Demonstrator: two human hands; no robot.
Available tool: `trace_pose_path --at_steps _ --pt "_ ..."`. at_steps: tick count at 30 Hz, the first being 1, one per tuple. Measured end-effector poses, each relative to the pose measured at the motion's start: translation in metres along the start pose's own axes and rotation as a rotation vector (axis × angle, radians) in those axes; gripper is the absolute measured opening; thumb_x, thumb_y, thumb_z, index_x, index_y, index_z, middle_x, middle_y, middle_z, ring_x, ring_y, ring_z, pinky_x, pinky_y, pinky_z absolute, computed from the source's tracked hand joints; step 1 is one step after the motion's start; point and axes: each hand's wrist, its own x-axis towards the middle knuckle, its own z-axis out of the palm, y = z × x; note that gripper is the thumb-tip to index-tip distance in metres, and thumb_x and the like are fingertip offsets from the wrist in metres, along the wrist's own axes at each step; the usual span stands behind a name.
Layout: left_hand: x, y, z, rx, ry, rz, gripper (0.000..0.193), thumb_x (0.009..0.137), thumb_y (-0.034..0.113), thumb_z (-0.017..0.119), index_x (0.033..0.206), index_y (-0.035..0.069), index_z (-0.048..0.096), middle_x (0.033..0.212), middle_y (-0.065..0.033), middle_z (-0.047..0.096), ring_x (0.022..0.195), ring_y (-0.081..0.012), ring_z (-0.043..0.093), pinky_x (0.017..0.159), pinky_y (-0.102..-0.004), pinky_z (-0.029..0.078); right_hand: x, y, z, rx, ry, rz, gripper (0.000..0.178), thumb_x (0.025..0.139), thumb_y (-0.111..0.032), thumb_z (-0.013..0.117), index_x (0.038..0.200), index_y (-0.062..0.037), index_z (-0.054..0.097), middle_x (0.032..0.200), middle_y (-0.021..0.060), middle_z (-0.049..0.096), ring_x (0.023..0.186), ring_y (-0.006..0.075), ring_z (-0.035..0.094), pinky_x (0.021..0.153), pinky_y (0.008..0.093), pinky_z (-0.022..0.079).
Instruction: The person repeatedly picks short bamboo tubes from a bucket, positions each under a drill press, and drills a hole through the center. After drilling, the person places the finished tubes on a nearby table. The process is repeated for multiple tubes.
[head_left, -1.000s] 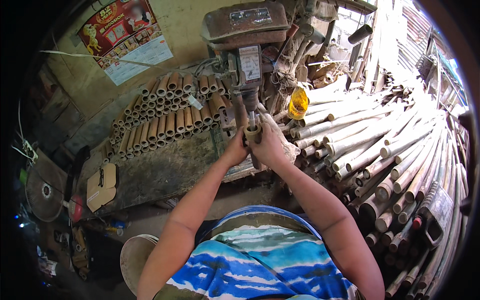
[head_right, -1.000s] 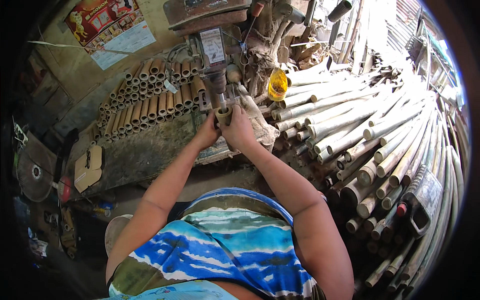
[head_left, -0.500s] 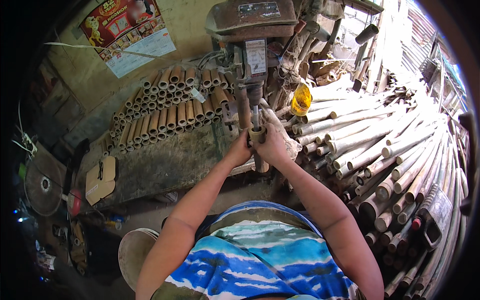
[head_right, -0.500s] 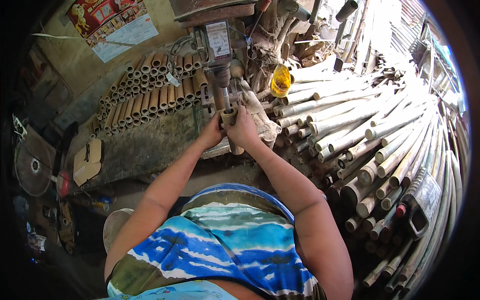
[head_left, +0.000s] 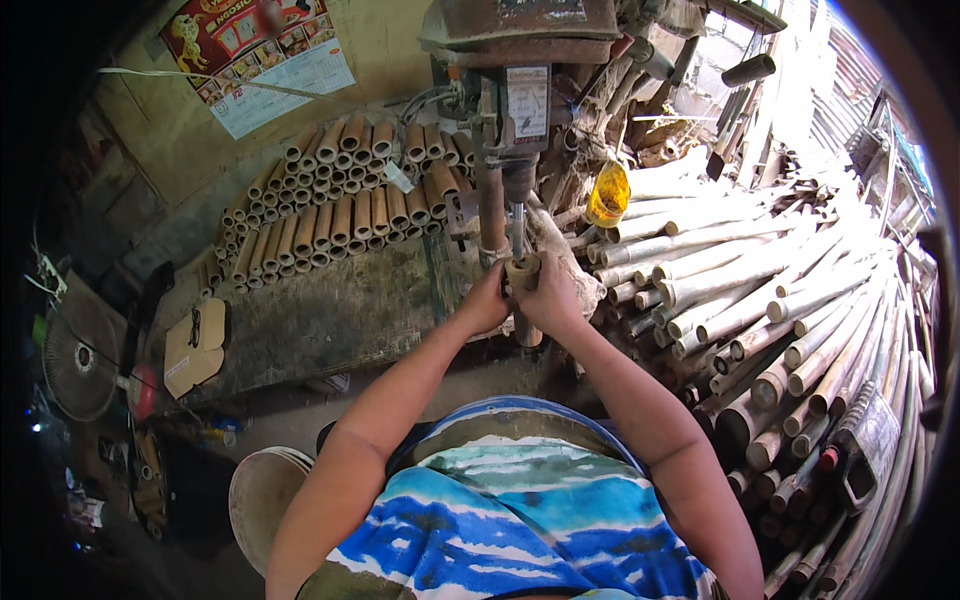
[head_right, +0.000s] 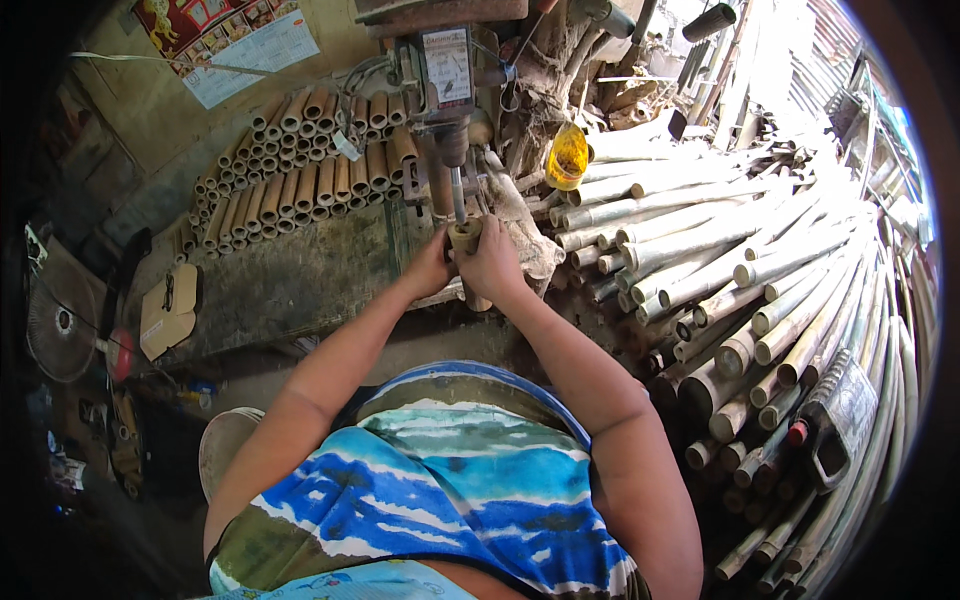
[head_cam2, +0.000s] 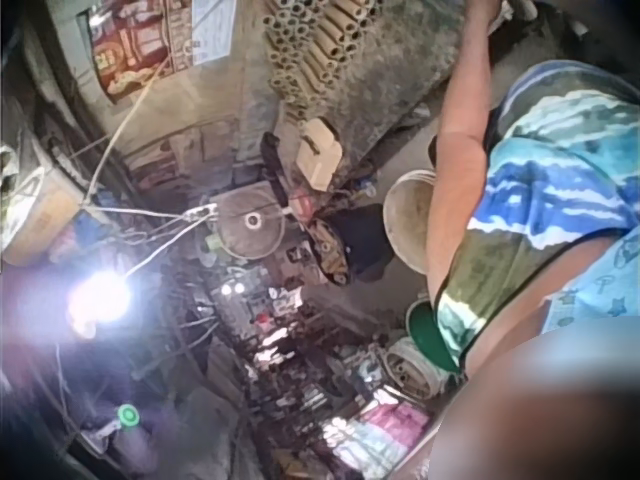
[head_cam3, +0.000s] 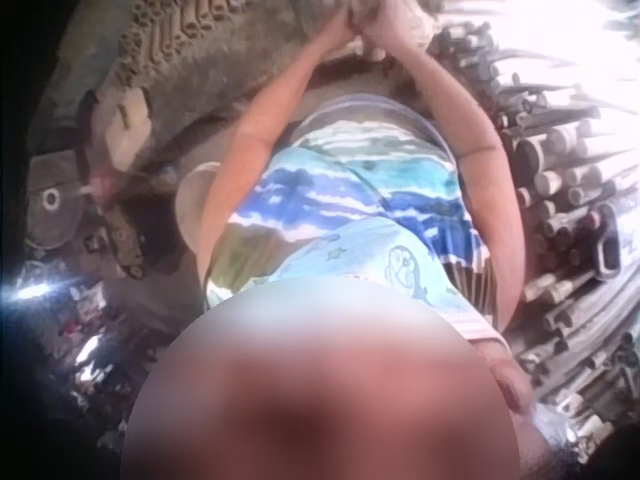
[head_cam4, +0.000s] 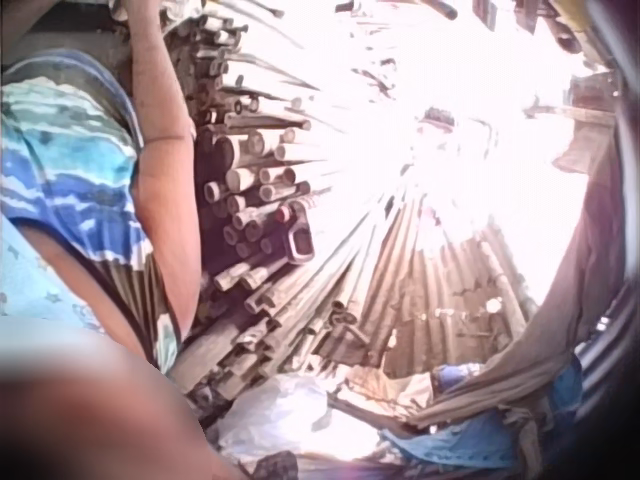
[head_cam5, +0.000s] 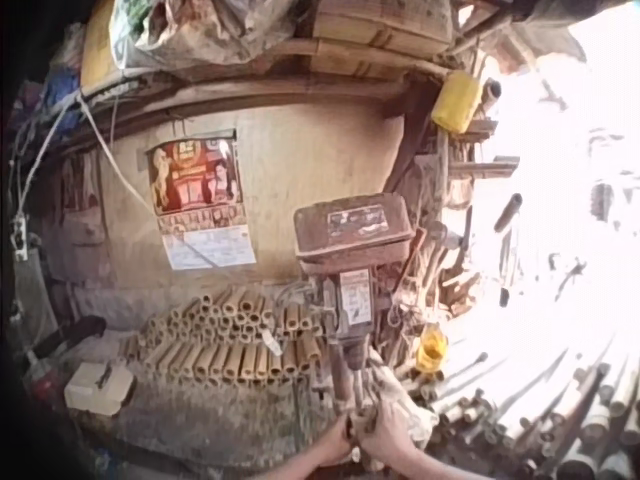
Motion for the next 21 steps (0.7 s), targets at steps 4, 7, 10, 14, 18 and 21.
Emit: trace_pose_path --at_steps 4,7,10,14,18,21 --pt "0.006 -0.004 -0.001 -0.063 -0.042 -0.038 0.075 0.084 -0.006 0.072 0.149 0.006 0.037 0.139 -0.0125 0.057 0.127 -0.0211 0.054 0.107 -0.0360 0.045 0.007 0.001 -0.005 -0.020 -0.109 0.068 0.048 0.082 -0.020 0.073 0.117 0.0040 0.049 0.110 0.0298 0.060 0.106 0.0476 0.059 0.092 0.0523 0.050" --pt "0.004 0.003 0.000 -0.152 -0.036 -0.078 0.075 0.084 -0.007 0.071 0.150 0.006 0.037 0.139 -0.0115 0.057 0.127 -0.0204 0.055 0.106 -0.0353 0.045 0.008 -0.007 -0.007 -0.041 -0.092 0.073 0.050 0.082 -0.021 0.074 0.117 0.0033 0.049 0.110 0.0297 0.061 0.105 0.0475 0.060 0.091 0.0530 0.050" --pt "0.005 0.012 -0.003 -0.163 -0.002 -0.040 0.074 0.085 -0.006 0.069 0.150 0.006 0.037 0.140 -0.0120 0.057 0.127 -0.0206 0.055 0.106 -0.0351 0.045 0.009 -0.013 -0.010 -0.029 -0.051 0.043 0.052 0.081 -0.023 0.076 0.117 0.0027 0.049 0.110 0.0296 0.061 0.104 0.0476 0.061 0.089 0.0532 0.051" --pt "0.000 0.022 -0.004 -0.129 0.038 0.037 0.070 0.086 -0.004 0.068 0.149 0.006 0.038 0.141 -0.0132 0.057 0.128 -0.0222 0.055 0.105 -0.0353 0.045 0.009 -0.020 -0.016 -0.015 -0.078 0.087 0.053 0.080 -0.023 0.077 0.118 0.0025 0.050 0.112 0.0297 0.062 0.104 0.0475 0.062 0.089 0.0523 0.051" --pt "-0.003 0.024 -0.004 -0.017 0.077 -0.038 0.071 0.086 -0.001 0.070 0.149 0.006 0.039 0.141 -0.0145 0.057 0.129 -0.0239 0.055 0.106 -0.0364 0.044 0.011 -0.024 -0.016 -0.048 -0.085 0.126 0.062 0.078 -0.025 0.079 0.127 0.0032 0.054 0.112 0.0287 0.064 0.109 0.0441 0.061 0.094 0.0494 0.049" --pt "-0.001 0.021 -0.008 -0.022 0.066 -0.062 0.071 0.085 -0.001 0.071 0.148 0.005 0.039 0.141 -0.0155 0.057 0.131 -0.0245 0.054 0.108 -0.0371 0.044 0.013 -0.026 -0.016 0.027 -0.038 0.041 0.053 0.079 -0.021 0.077 0.120 0.0029 0.052 0.107 0.0286 0.064 0.104 0.0467 0.063 0.089 0.0512 0.051"
